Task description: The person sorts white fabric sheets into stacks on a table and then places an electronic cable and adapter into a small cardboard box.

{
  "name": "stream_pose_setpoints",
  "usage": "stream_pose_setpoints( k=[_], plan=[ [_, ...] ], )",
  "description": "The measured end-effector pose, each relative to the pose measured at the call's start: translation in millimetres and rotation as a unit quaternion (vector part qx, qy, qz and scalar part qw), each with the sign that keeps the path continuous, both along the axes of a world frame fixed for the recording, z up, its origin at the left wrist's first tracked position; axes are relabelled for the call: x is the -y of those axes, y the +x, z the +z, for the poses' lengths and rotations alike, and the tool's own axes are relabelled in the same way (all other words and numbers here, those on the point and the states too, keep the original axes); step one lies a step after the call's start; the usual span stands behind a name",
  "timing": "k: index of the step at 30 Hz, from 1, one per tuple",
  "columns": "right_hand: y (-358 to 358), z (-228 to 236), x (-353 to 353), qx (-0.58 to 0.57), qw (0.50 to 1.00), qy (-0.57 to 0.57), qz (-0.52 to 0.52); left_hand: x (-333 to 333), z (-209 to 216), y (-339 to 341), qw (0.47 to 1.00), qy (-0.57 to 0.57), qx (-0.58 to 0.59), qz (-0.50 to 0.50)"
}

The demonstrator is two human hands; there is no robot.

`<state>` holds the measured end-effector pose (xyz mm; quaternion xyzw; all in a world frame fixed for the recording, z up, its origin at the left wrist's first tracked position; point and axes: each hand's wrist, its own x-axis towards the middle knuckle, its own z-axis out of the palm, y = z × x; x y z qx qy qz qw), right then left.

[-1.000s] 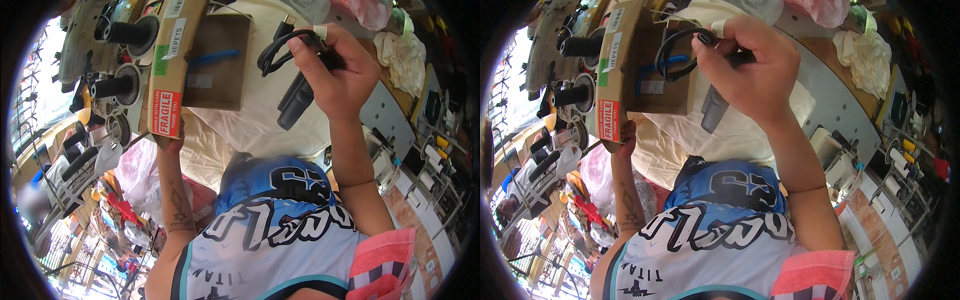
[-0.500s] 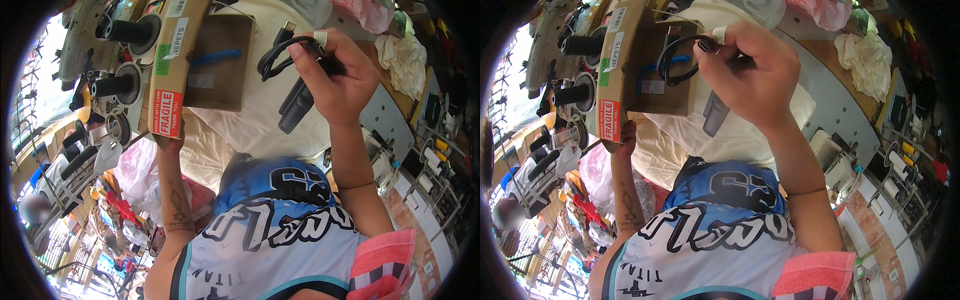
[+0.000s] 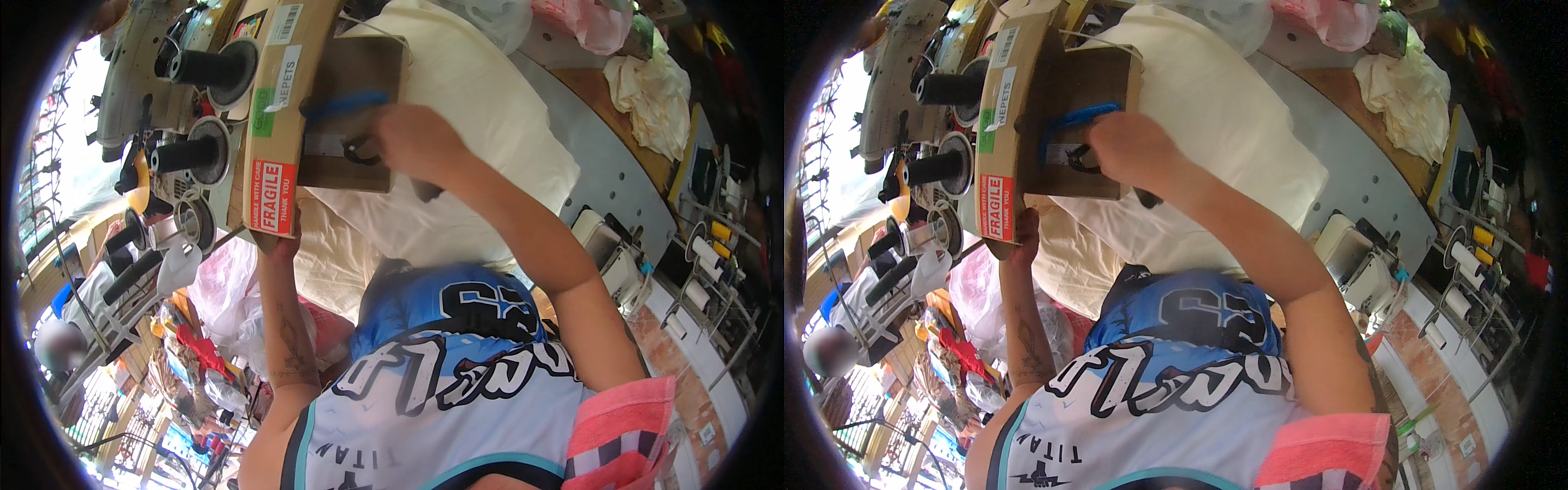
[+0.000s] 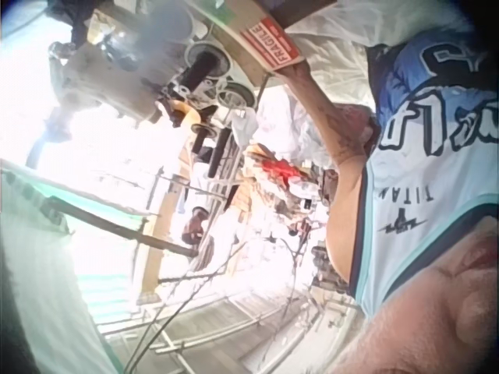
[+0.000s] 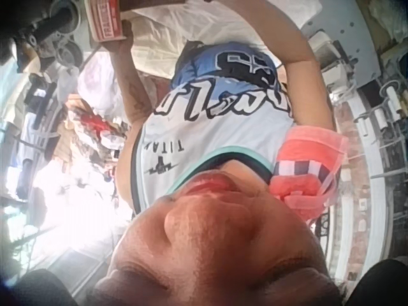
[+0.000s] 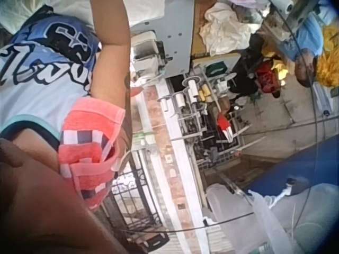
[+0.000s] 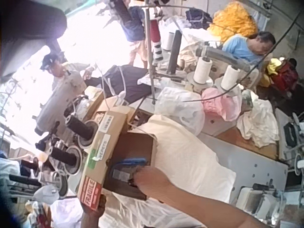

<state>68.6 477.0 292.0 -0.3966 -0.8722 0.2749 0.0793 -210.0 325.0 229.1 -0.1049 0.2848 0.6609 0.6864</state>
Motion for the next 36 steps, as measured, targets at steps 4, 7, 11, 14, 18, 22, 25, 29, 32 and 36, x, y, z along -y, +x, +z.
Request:
stream_pose_setpoints(
  k=[4, 7, 11, 14, 18, 22, 25, 29, 32, 36],
  plan=[
    [-40.2, -55.9, 4.8, 0.039, 0.996, 0.011, 0.079, 5.6, -18.4, -12.7, 0.989, 0.08, 0.081, -0.096],
    [-64.2, -64.0, 7.1, 0.108, 0.993, -0.013, 0.047, -4.7, 4.1, 12.5, 0.987, -0.1, -0.124, -0.002],
    [-101.9, -116.5, 11.3, -0.05, 0.997, -0.02, -0.063, 10.3, -16.2, -0.1, 0.981, -0.135, -0.141, -0.008],
    [-114.0, -142.1, 15.5, -0.096, 0.991, -0.055, -0.077, 20.0, -30.9, 1.3, 0.952, -0.046, -0.29, -0.089],
    [-112.3, -125.3, -0.3, -0.113, 0.992, 0.046, 0.007, 28.8, -53.5, -5.1, 0.912, 0.003, -0.387, -0.135],
    [-108.7, -121.6, -13.8, -0.16, 0.974, 0.151, 0.059, -10.1, 16.9, 20.6, 0.923, -0.213, -0.31, -0.084],
    [-97.2, -114.2, -15.6, -0.224, 0.948, 0.214, 0.074, -8.5, 42.6, 25.0, 0.933, -0.205, -0.283, -0.09],
    [-74.0, -88.4, -10.5, -0.204, 0.952, 0.21, 0.091, -13.5, 55.5, 28.1, 0.952, -0.254, -0.168, -0.038],
    [-62.3, -20.9, -6.9, -0.062, 0.991, 0.088, 0.082, -4.5, 4.6, 21.9, 0.975, -0.169, -0.139, -0.027],
    [-36.2, -9.2, 0.3, -0.099, 0.994, 0.041, -0.022, 26.3, -65.1, -7.6, 0.997, 0.008, 0.039, -0.065]
  ],
)
